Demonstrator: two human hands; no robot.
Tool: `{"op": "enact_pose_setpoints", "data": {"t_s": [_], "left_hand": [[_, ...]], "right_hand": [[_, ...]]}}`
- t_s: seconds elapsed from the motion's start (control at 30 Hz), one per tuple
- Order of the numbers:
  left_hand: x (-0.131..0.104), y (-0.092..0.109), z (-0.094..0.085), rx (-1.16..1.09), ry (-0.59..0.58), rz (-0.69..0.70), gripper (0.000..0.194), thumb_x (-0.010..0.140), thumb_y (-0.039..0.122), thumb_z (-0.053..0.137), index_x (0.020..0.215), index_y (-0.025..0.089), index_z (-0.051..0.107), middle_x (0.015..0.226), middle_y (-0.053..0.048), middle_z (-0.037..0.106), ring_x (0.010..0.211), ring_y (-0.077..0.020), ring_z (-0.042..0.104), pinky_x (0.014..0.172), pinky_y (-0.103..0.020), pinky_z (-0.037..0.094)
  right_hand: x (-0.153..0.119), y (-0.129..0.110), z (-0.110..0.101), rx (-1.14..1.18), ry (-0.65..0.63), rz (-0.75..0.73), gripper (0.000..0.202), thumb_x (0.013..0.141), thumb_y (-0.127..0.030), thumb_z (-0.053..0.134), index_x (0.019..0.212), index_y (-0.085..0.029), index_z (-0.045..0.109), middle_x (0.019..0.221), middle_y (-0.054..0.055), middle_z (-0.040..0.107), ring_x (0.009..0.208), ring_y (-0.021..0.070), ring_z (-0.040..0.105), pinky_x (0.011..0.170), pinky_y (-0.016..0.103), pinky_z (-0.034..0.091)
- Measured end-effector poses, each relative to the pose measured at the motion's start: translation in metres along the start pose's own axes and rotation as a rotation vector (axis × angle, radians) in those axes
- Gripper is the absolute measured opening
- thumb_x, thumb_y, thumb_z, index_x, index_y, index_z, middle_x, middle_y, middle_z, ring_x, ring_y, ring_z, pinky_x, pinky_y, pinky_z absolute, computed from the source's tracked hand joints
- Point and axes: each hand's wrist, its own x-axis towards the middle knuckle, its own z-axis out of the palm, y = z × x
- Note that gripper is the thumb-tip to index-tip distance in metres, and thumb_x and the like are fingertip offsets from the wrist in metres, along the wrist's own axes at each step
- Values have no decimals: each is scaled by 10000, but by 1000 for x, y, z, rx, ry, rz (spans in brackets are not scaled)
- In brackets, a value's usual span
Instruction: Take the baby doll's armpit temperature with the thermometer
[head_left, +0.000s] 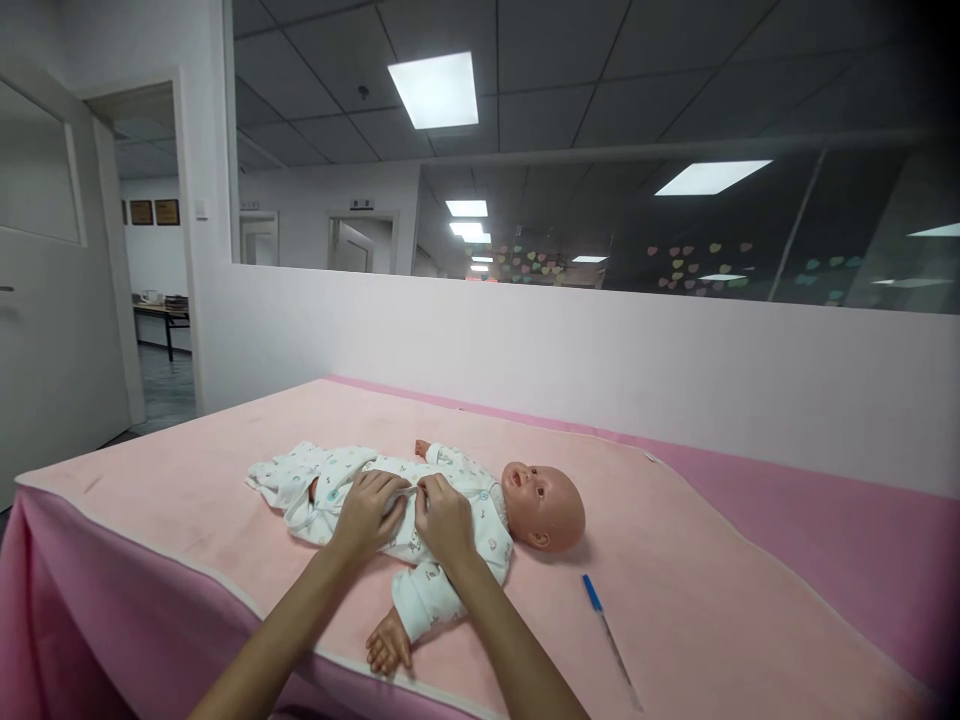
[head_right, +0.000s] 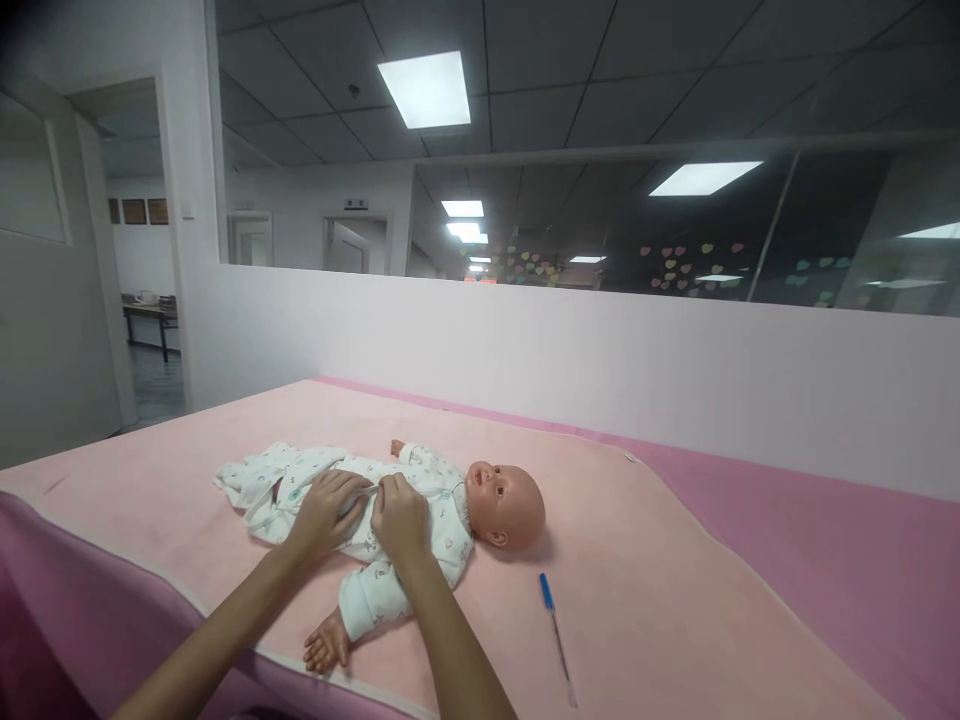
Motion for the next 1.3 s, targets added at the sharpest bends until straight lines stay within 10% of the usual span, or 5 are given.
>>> {"op": "enact_pose_setpoints", "data": {"t_s": [0.37,1.3], "left_hand": [[1,8,7,-104,-65,-67,287,874,189,359,1136,224,473,1079,-46,602,974,-188,534,849,-371,415],[3,19,-3,-154,0,-127,187,821,166,404,851,219,581,869,-20,620,851,-186,526,786,-359,400]], "right_hand": [[0,3,5,57,5,38,186,852,-160,397,906,-196,572,802,15,615,717,126,577,622,215,374],[-1,2,3,24,39,12,171,878,-165,386,826,-195,546,757,-3,592,638,111,557,541,217,340]]}}
